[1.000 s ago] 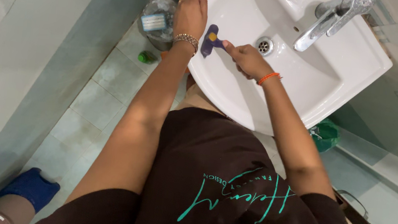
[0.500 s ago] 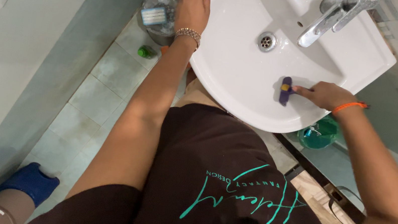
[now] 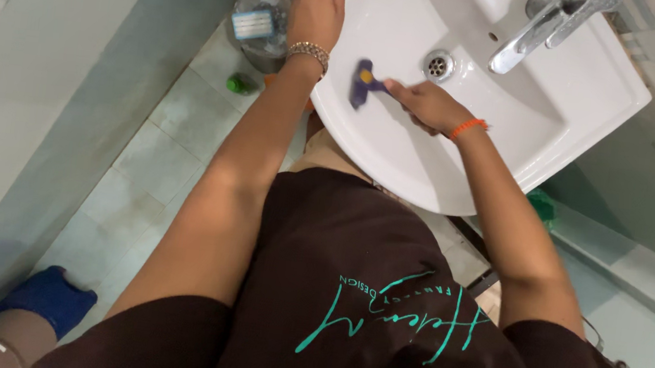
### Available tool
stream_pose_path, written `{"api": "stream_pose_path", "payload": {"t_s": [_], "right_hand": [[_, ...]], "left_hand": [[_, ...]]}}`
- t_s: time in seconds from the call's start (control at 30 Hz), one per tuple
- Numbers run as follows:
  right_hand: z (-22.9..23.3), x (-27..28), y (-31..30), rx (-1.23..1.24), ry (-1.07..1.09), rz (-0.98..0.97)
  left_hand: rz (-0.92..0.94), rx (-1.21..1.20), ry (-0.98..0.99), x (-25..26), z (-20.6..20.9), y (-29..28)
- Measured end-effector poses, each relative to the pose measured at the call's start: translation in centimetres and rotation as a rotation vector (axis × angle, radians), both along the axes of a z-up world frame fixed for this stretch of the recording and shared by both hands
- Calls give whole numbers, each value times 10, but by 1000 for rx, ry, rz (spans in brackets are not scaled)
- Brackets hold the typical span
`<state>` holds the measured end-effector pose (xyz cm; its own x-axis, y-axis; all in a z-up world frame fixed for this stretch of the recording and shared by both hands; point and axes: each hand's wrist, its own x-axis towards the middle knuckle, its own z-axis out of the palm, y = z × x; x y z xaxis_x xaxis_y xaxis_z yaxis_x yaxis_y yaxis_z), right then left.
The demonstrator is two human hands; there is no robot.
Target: The person scrubs a white bathroom sink with a purple scrub brush, focusing on the basin and drain area. They repeatedly turn on the tap to rinse the brush and the sink surface, then continue scrubbing different sections of the basin.
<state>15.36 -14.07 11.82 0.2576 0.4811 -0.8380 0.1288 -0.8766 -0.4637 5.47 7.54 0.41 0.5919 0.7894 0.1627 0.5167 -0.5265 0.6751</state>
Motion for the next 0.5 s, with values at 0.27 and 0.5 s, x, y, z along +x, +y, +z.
{"api": "stream_pose_path", "payload": {"t_s": [0.27, 0.5], "right_hand": [[-3, 46, -83, -330, -137, 234], [-12, 26, -57, -152, -135, 162]], "left_hand": [[6, 33, 22, 4, 1, 4], [-12, 34, -27, 3, 3, 4]]}}
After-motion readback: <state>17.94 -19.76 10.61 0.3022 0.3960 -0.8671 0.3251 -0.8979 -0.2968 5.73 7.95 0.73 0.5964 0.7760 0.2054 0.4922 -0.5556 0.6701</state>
